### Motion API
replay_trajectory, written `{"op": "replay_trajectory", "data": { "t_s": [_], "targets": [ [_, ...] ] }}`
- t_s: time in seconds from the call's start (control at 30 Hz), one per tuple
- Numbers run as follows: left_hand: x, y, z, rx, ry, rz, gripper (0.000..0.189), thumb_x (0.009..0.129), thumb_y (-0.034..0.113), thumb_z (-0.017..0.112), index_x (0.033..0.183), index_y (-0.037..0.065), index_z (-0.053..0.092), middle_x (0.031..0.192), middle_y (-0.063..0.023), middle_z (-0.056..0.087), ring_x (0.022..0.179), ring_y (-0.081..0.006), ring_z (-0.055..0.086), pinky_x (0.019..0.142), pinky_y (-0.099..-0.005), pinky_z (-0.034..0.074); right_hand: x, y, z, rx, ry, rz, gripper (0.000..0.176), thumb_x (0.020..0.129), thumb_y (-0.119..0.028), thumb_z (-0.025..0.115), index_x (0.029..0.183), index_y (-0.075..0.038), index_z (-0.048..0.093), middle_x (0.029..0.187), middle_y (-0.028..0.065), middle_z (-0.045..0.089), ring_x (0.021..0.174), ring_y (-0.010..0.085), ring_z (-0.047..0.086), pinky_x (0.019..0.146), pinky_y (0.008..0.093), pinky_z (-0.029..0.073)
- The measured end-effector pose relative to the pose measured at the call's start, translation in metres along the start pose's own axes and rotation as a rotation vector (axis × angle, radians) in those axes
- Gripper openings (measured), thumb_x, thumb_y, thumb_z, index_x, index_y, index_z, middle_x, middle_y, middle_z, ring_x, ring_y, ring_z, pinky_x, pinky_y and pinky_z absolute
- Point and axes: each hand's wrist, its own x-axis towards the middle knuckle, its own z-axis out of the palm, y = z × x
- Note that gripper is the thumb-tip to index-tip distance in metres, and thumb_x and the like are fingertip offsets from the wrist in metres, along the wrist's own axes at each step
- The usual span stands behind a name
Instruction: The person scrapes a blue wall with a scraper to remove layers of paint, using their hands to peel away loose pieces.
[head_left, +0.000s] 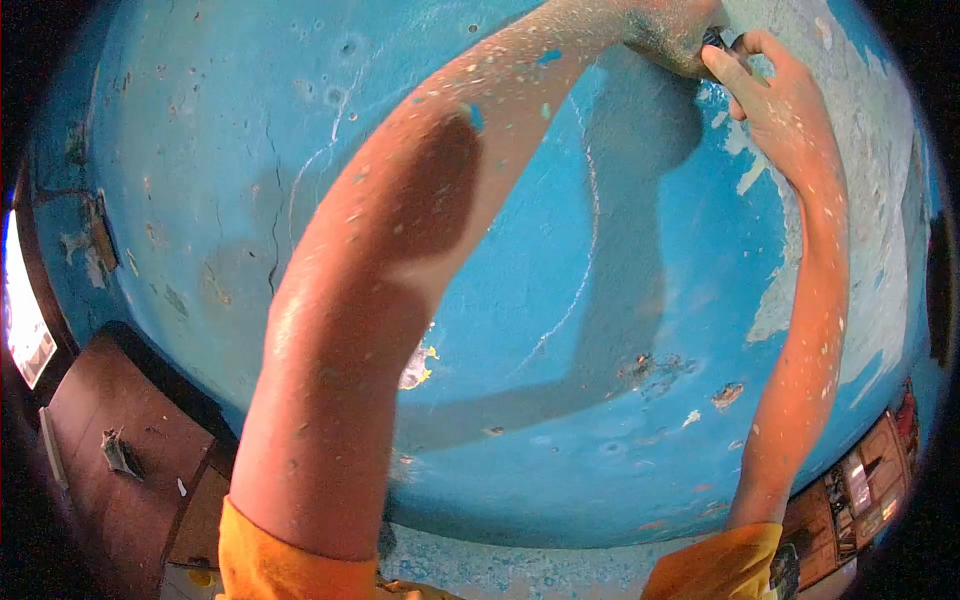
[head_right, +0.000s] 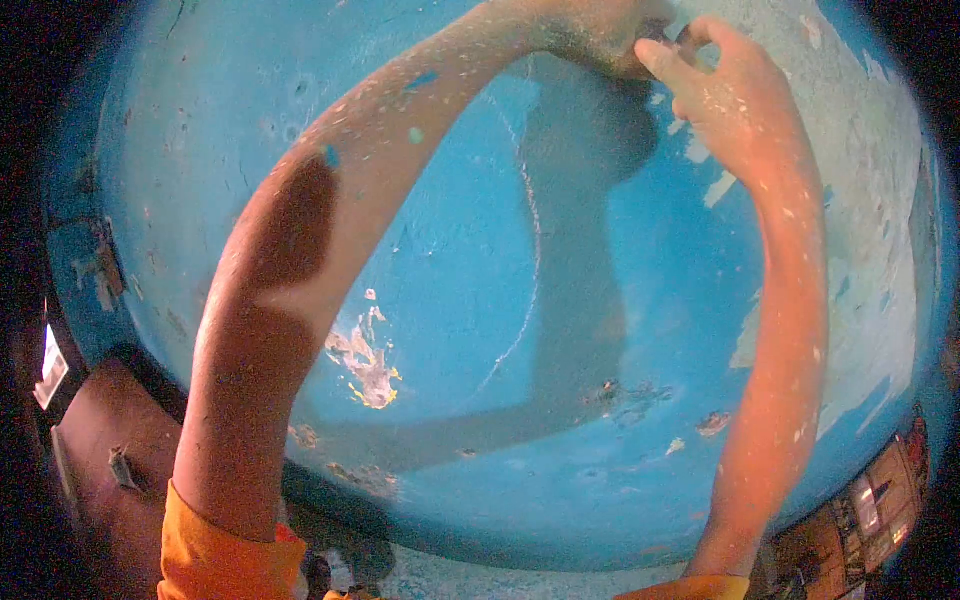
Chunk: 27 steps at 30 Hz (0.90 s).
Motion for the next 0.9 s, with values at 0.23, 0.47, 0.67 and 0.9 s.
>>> {"op": "replay_trajectory", "data": {
  "t_s": [0.23, 0.47, 0.67, 0.9],
  "targets": [
    [-0.017, 0.022, 0.013, -0.036, -0.030, -0.041, 0.042, 0.063, 0.040, 0.063, 0.076, 0.001, 0.065, 0.069, -0.0207, 0.063, 0.067, -0.0372, 0.063, 0.064, -0.0469, 0.050, -0.024, -0.027, -0.013, 0.024, -0.089, 0.160, 0.040, 0.079, -0.044, 0.063, 0.093, -0.007, 0.055, 0.063, 0.0089, 0.059, 0.059, 0.0169, 0.058, 0.058, 0.0333, 0.046],
    [-0.031, 0.041, 0.001, -0.139, 0.052, -0.147, 0.040, 0.063, 0.041, 0.064, 0.070, 0.001, 0.065, 0.066, -0.0208, 0.062, 0.063, -0.0383, 0.062, 0.063, -0.0444, 0.050, -0.036, -0.049, -0.026, -0.009, -0.142, 0.176, 0.038, 0.081, -0.043, 0.062, 0.089, -0.007, 0.054, 0.061, 0.0076, 0.056, 0.058, 0.0163, 0.056, 0.057, 0.0337, 0.044],
    [-0.017, 0.021, 0.001, -0.108, -0.092, 0.048, 0.039, 0.061, 0.039, 0.065, 0.069, 0.000, 0.064, 0.062, -0.0210, 0.060, 0.058, -0.0375, 0.060, 0.057, -0.0440, 0.049, -0.037, -0.029, 0.000, 0.060, -0.112, 0.214, 0.030, 0.083, -0.034, 0.063, 0.089, -0.006, 0.053, 0.065, 0.0131, 0.058, 0.061, 0.0239, 0.058, 0.061, 0.0405, 0.045],
    [-0.023, 0.013, 0.000, -0.092, -0.165, 0.053, 0.031, 0.059, 0.031, 0.066, 0.066, 0.002, 0.061, 0.060, -0.0178, 0.060, 0.053, -0.0340, 0.057, 0.055, -0.0435, 0.047, -0.035, -0.030, 0.021, 0.057, 0.062, 0.062, 0.026, 0.084, -0.028, 0.062, 0.093, -0.005, 0.052, 0.084, 0.0232, 0.063, 0.084, 0.0453, 0.059, 0.071, 0.0472, 0.045]
  ]
}}
